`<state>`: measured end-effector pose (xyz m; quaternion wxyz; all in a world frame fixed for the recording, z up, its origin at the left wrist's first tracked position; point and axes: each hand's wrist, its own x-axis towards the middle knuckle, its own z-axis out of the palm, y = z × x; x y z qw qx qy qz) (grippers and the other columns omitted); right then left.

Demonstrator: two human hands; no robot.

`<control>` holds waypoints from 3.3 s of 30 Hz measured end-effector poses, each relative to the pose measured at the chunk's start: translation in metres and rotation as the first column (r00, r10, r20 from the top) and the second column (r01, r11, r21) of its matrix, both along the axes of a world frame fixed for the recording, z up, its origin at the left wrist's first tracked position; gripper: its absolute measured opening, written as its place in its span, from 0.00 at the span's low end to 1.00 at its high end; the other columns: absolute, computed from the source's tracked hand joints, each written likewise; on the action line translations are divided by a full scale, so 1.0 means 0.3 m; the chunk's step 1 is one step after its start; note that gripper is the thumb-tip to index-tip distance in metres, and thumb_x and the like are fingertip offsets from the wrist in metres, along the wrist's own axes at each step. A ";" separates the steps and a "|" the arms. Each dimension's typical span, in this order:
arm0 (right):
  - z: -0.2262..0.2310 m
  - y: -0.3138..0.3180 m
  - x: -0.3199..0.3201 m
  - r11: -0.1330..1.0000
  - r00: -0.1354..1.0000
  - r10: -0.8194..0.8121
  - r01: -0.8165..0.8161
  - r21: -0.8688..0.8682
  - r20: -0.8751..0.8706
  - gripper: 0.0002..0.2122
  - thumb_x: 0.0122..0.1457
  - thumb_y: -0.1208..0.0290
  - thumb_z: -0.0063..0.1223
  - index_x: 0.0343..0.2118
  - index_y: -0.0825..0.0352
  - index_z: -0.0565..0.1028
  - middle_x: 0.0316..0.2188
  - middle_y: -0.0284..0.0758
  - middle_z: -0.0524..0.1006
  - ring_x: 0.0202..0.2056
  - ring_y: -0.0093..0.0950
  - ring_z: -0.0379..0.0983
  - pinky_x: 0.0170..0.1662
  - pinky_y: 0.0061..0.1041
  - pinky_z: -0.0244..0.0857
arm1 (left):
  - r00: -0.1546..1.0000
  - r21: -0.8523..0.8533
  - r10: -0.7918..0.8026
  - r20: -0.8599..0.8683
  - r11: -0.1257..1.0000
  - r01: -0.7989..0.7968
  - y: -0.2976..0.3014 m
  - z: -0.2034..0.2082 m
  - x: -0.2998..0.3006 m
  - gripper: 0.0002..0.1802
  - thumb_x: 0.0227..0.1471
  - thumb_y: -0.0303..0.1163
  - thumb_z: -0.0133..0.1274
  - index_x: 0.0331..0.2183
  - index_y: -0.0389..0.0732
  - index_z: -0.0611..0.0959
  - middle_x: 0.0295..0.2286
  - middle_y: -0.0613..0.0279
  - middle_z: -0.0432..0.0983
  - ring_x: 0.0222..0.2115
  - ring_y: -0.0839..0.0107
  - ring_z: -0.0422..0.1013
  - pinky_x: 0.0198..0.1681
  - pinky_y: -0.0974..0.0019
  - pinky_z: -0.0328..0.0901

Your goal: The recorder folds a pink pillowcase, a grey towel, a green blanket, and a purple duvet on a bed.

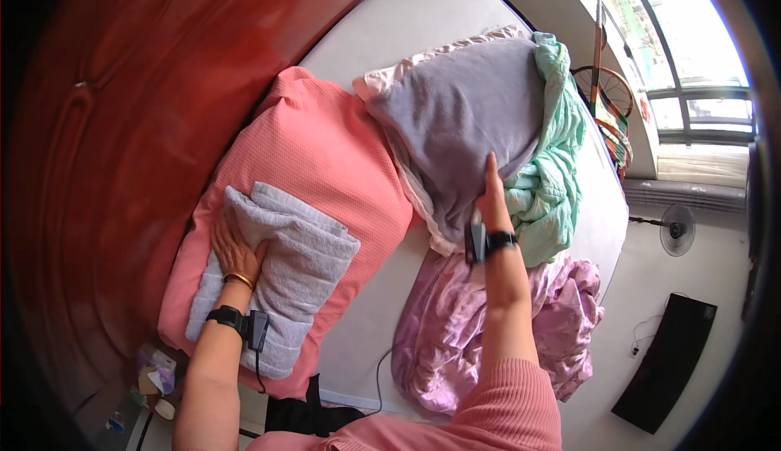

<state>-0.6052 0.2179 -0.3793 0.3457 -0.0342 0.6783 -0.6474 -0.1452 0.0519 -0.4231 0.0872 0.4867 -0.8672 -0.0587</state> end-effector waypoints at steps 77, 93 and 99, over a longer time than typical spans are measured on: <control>-0.012 -0.577 0.183 0.906 0.491 0.280 0.148 0.395 -0.825 0.41 0.30 0.73 0.58 0.52 0.70 0.52 0.45 0.52 0.60 0.47 0.47 0.55 0.52 0.33 0.50 | 1.000 0.056 0.017 0.022 0.998 -0.018 -0.002 0.034 -0.030 0.50 0.38 0.58 0.47 0.53 0.34 0.49 0.51 0.42 0.46 0.53 0.51 0.44 0.54 0.49 0.38; -0.106 0.157 0.082 0.453 0.834 0.083 0.456 0.766 -0.545 0.28 0.42 0.69 0.52 0.48 0.70 0.58 0.34 0.44 0.71 0.36 0.42 0.67 0.41 0.33 0.60 | 1.000 -0.054 0.005 0.009 0.999 -0.005 0.021 0.009 -0.102 0.47 0.41 0.58 0.43 0.54 0.37 0.50 0.53 0.47 0.44 0.53 0.55 0.46 0.55 0.55 0.40; 0.162 0.281 0.435 0.902 0.356 0.431 -0.168 0.397 -0.829 0.09 0.46 0.73 0.38 0.28 0.72 0.69 0.16 0.43 0.64 0.19 0.23 0.62 0.24 0.26 0.58 | 1.000 -0.133 0.018 -0.014 0.991 -0.020 0.008 -0.008 -0.040 0.44 0.43 0.59 0.41 0.54 0.42 0.51 0.52 0.50 0.48 0.52 0.57 0.49 0.53 0.56 0.43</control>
